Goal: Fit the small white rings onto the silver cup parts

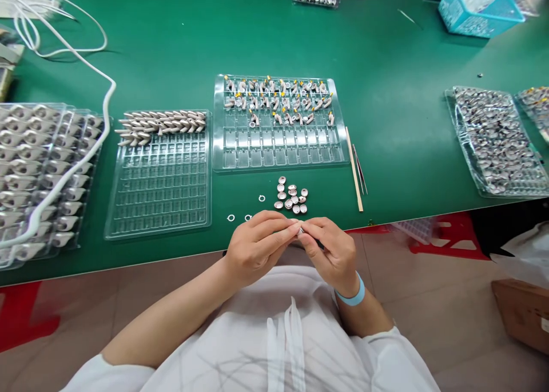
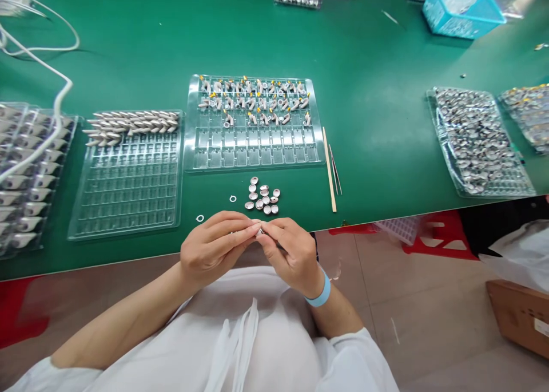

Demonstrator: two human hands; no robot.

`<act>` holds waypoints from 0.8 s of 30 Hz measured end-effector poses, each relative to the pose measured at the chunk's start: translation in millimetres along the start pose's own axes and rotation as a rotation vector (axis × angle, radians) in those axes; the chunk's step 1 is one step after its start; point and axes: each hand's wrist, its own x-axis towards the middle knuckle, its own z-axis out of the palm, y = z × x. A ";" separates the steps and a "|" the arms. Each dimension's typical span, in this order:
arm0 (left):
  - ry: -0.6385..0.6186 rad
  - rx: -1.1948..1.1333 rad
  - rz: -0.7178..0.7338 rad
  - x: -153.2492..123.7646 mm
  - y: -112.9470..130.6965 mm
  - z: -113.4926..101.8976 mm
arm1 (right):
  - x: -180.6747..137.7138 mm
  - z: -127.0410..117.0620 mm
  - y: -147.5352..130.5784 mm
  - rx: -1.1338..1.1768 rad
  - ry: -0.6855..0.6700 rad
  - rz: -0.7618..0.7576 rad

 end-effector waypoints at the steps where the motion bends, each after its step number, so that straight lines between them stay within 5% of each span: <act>1: 0.025 0.015 0.033 -0.6 -0.5 0.5 | -1.4 -0.7 -0.3 0.022 -0.004 0.013; 6: 0.125 0.034 0.128 -1.5 -2.8 4.3 | -6.8 0.6 0.9 0.199 0.032 0.140; 12: 0.100 -0.016 0.126 -1.4 -3.8 4.7 | -5.4 4.3 0.7 0.465 0.050 0.340; 24: 0.112 -0.076 0.154 1.4 -3.4 2.4 | -4.4 -0.2 0.2 0.504 0.002 0.359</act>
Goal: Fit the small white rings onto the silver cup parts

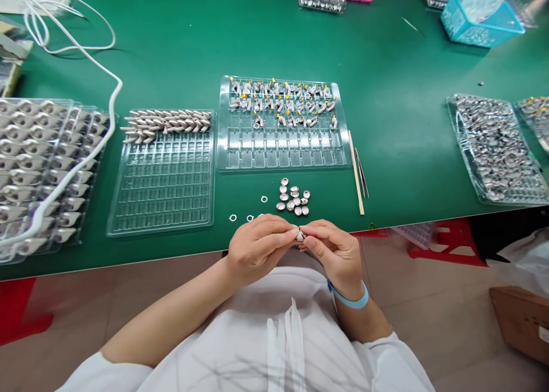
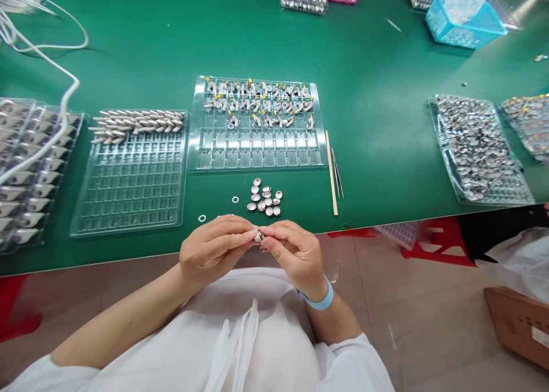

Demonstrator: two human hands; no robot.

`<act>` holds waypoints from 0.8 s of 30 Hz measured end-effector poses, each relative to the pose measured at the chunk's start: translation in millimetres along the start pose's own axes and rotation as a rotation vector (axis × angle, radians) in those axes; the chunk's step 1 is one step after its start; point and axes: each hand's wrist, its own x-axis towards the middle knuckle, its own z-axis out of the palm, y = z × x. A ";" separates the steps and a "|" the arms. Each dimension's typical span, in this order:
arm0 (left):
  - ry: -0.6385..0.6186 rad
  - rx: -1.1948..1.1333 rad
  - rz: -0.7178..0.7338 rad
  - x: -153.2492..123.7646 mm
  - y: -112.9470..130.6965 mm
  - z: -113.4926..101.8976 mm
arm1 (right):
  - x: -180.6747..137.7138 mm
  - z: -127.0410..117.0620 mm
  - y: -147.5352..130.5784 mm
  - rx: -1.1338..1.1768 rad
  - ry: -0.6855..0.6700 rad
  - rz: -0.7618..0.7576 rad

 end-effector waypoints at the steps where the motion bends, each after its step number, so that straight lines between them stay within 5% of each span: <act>1: 0.002 0.009 0.002 0.0 0.0 -0.4 | 0.2 0.4 0.1 0.014 0.002 0.006; 24: -0.026 0.049 0.021 -2.6 -2.1 -0.5 | 0.6 -0.1 2.1 -0.032 -0.013 0.005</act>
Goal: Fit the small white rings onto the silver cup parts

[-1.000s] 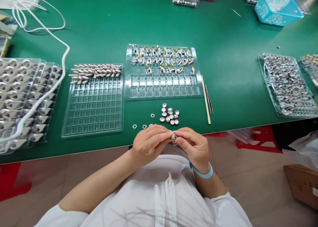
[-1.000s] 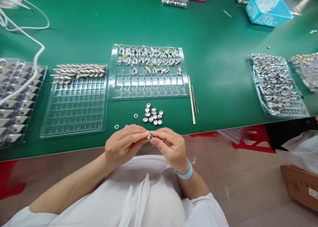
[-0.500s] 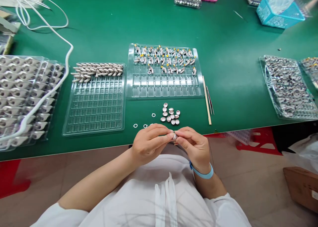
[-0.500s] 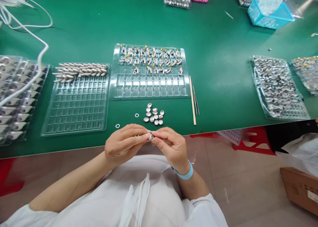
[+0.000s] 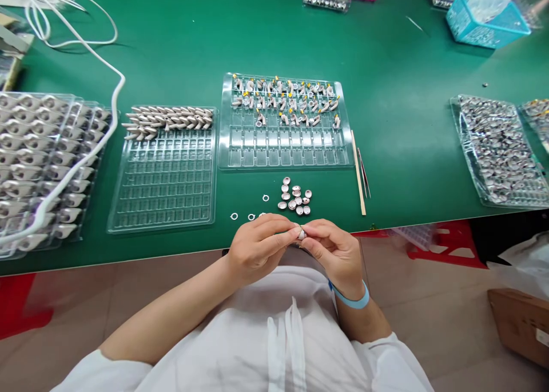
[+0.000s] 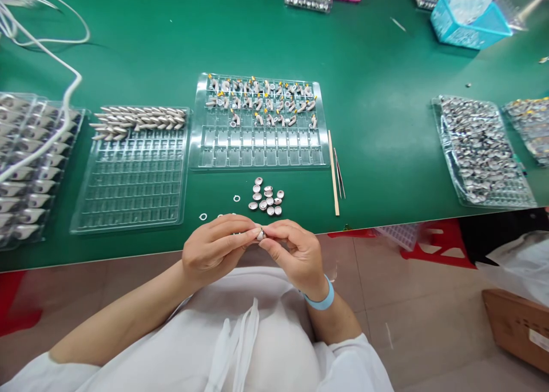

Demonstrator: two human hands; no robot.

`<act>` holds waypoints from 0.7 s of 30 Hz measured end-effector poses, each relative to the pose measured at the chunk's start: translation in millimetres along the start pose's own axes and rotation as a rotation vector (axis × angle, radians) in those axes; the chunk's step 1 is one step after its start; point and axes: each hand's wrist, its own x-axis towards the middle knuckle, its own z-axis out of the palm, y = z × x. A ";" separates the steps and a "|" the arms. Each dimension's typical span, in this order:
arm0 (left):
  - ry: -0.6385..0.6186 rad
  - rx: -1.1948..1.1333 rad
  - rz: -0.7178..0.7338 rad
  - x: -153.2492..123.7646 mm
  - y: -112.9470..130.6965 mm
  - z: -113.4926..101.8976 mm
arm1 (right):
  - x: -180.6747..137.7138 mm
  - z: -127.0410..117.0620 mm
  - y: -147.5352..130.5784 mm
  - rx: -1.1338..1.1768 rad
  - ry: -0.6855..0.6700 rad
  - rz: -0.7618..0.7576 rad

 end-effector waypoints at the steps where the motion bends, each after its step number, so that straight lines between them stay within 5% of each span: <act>1: -0.001 -0.001 -0.002 0.1 0.4 0.1 | -0.1 0.5 0.4 -0.009 0.008 -0.006; 10: -0.001 0.005 -0.021 2.6 3.8 0.1 | -0.8 3.8 2.3 -0.077 0.055 -0.115; 21: -0.003 0.038 0.032 -0.9 -0.3 0.0 | 0.1 1.4 2.0 -0.073 0.028 -0.028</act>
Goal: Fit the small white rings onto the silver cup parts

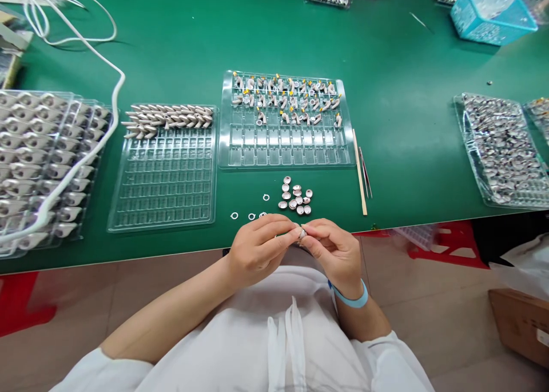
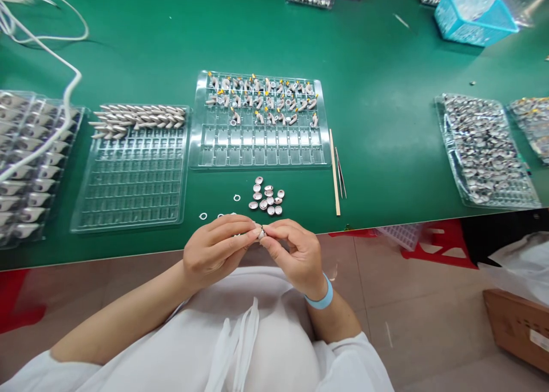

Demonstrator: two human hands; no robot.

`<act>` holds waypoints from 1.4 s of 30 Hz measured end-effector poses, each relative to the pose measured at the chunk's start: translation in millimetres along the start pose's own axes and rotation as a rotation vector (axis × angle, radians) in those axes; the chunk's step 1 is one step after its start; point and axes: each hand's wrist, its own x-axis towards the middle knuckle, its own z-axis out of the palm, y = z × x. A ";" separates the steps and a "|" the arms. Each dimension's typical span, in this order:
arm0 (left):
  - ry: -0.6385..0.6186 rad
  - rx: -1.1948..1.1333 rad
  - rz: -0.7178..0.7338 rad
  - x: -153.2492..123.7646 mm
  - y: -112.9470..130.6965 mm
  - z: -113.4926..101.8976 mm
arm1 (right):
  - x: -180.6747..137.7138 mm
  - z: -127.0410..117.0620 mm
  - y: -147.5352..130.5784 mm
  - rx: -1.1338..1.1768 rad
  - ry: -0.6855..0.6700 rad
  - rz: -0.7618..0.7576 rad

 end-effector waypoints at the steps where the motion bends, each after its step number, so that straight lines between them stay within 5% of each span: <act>1: -0.004 0.013 0.014 -0.5 -0.6 0.0 | 0.1 -0.1 0.0 -0.003 -0.001 0.005; 27: 0.032 -0.167 -0.188 3.3 5.7 1.5 | 4.7 -5.3 -4.0 -0.134 -0.048 -0.144; 42: 0.023 -0.074 -0.098 1.3 4.4 2.9 | 2.2 -3.1 -1.6 -0.127 -0.044 -0.127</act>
